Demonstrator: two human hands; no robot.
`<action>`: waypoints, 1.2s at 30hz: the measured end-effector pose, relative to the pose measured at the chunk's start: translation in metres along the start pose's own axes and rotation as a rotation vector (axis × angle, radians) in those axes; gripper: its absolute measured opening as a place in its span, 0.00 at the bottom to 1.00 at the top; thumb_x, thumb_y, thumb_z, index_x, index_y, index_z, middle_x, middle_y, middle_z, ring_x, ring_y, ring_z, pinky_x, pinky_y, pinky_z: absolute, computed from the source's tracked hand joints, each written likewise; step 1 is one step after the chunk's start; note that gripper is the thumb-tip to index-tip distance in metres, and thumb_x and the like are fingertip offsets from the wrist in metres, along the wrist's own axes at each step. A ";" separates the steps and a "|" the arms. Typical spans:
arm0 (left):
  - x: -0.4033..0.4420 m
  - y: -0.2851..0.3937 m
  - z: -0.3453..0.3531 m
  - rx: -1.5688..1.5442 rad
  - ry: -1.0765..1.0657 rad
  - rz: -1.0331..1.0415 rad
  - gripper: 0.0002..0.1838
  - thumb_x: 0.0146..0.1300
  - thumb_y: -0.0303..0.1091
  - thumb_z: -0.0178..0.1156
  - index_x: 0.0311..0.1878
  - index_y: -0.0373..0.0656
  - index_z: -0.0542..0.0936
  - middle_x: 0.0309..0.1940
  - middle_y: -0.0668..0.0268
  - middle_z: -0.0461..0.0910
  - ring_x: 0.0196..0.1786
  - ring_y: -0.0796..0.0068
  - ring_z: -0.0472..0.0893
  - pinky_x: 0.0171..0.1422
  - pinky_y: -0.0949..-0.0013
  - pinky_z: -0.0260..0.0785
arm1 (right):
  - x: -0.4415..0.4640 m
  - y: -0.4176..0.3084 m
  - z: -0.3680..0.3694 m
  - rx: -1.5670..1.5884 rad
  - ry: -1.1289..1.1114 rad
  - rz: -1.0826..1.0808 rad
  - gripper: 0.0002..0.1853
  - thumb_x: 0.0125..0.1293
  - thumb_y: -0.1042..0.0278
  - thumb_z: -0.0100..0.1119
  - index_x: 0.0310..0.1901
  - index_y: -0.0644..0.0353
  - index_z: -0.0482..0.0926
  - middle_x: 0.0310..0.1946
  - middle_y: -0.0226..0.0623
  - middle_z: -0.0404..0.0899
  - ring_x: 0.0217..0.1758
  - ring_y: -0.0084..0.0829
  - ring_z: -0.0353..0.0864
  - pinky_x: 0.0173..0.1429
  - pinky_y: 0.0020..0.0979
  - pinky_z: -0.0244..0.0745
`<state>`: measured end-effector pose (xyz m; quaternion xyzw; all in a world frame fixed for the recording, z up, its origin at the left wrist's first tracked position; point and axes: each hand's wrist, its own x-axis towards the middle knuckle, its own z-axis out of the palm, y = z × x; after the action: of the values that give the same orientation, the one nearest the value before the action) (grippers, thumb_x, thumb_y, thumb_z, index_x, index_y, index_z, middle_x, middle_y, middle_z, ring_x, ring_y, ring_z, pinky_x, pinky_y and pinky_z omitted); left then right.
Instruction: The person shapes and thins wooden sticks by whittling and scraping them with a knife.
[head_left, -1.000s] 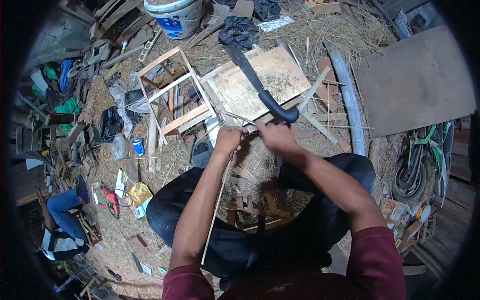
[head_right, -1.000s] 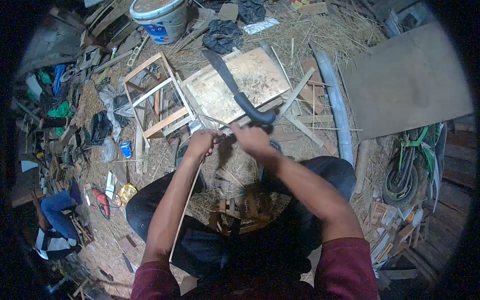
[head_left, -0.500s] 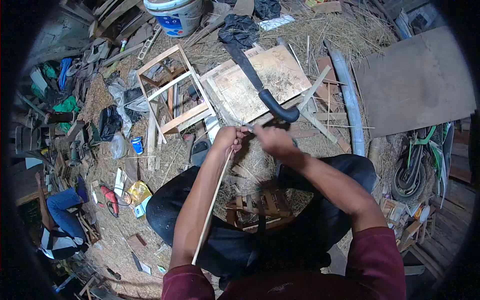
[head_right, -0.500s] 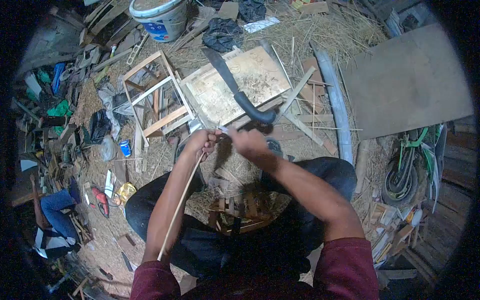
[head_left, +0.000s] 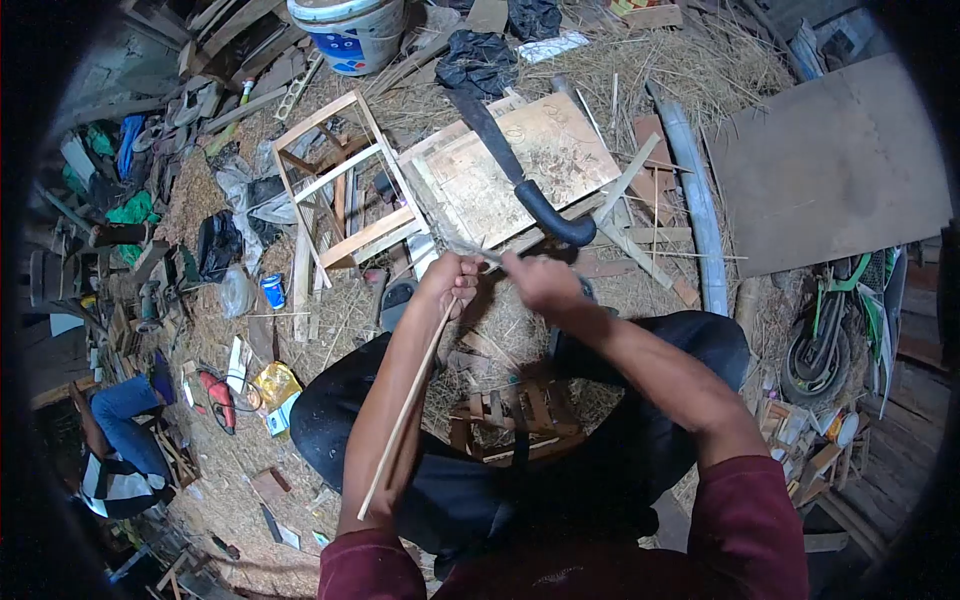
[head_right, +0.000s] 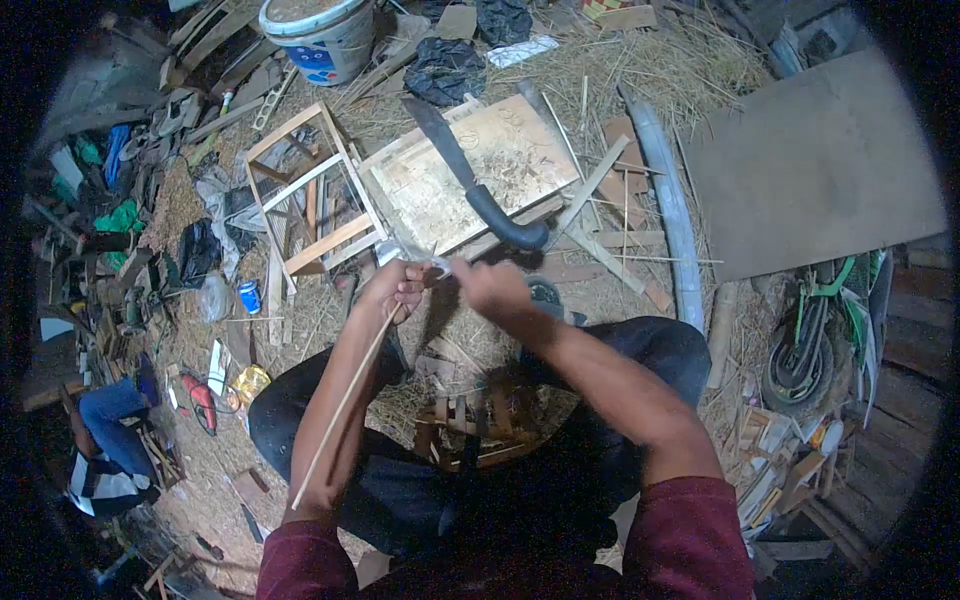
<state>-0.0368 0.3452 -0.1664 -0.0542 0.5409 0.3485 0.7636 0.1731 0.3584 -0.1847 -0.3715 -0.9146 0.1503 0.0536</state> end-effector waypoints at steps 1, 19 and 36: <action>0.002 -0.001 -0.001 0.018 -0.004 -0.002 0.10 0.69 0.25 0.43 0.48 0.35 0.72 0.19 0.76 0.65 0.11 0.90 0.57 0.10 0.82 0.47 | 0.006 0.011 0.005 0.036 -0.015 0.069 0.11 0.67 0.68 0.52 0.50 0.56 0.70 0.22 0.42 0.80 0.25 0.47 0.85 0.27 0.48 0.79; 0.004 0.002 -0.005 -0.075 -0.067 -0.004 0.11 0.72 0.25 0.39 0.46 0.37 0.73 0.18 0.78 0.64 0.11 0.93 0.57 0.10 0.84 0.47 | 0.004 0.016 0.010 0.022 -0.129 0.121 0.10 0.70 0.69 0.48 0.51 0.57 0.68 0.28 0.45 0.82 0.28 0.51 0.85 0.28 0.51 0.78; 0.002 0.003 0.000 0.169 -0.078 0.053 0.15 0.69 0.22 0.42 0.55 0.29 0.72 0.22 0.76 0.68 0.14 0.91 0.58 0.14 0.83 0.49 | 0.014 0.019 0.005 0.282 -0.144 0.272 0.12 0.76 0.59 0.45 0.49 0.59 0.69 0.29 0.56 0.83 0.36 0.62 0.83 0.39 0.61 0.76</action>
<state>-0.0385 0.3481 -0.1674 0.0386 0.5394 0.3234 0.7765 0.1751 0.3798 -0.1959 -0.4688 -0.8273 0.3089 0.0190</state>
